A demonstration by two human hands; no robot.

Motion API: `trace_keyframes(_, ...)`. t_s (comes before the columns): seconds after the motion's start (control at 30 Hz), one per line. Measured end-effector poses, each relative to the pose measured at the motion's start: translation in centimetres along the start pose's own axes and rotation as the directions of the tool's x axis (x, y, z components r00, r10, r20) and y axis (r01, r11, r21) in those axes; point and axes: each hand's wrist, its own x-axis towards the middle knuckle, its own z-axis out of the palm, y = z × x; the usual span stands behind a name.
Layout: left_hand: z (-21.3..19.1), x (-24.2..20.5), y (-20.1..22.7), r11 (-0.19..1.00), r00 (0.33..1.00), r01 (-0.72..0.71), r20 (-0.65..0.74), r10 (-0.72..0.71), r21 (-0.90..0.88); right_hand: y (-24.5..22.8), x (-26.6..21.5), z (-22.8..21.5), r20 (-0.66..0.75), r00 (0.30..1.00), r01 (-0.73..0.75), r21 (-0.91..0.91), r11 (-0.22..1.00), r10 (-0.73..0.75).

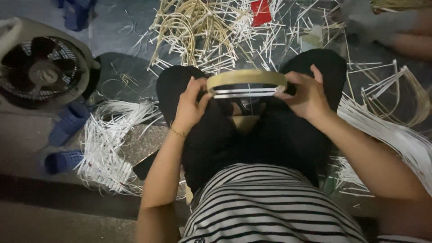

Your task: Assembling and tying rattan frame components using plastic strips.

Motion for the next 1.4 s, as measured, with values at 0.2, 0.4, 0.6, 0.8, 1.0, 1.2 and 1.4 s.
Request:
trace_keyframes(0.2, 0.0, -0.9, -1.4, 1.000, 1.000, -0.016, 0.000, 0.016, 0.018, 1.1, -0.6, 2.8, -0.108, 0.983, 0.140, -0.067, 0.988, -0.146)
trace_keyframes(0.4, -0.5, -1.3, -0.8, 0.998, 0.993, 0.070, 0.092, -0.070, 0.003, 1.2, -1.7, 4.0, -0.145, 0.970, 0.185, -0.095, 0.978, -0.197)
trace_keyframes(0.6, -0.9, -1.3, 0.1, 0.999, 0.997, 0.030, 0.075, -0.031, 0.019, 0.5, -1.9, 4.1, -0.130, 0.976, 0.163, -0.104, 0.981, -0.176)
trace_keyframes(0.8, -0.4, 0.8, 0.9, 0.995, 0.993, 0.099, 0.066, -0.101, 0.030, 1.4, -1.4, 3.8, -0.161, 0.980, 0.088, -0.173, 0.981, -0.117)
trace_keyframes(1.0, -0.7, 2.4, 1.8, 0.998, 0.993, 0.069, 0.094, -0.067, -0.013, 1.9, -0.9, 3.1, -0.133, 0.990, -0.079, -0.174, 0.982, 0.056)
trace_keyframes(1.2, -2.4, 5.2, 3.9, 0.901, 0.958, 0.093, 0.285, 0.035, -0.424, 0.1, -0.1, 0.1, -0.083, 0.996, 0.033, -0.145, 0.989, -0.045)
trace_keyframes(1.4, -0.5, 6.4, 5.0, 0.759, 0.872, 0.405, 0.464, -0.154, -0.510, -4.1, 1.9, -4.5, 0.053, 0.997, 0.007, 0.642, 0.766, -0.053)
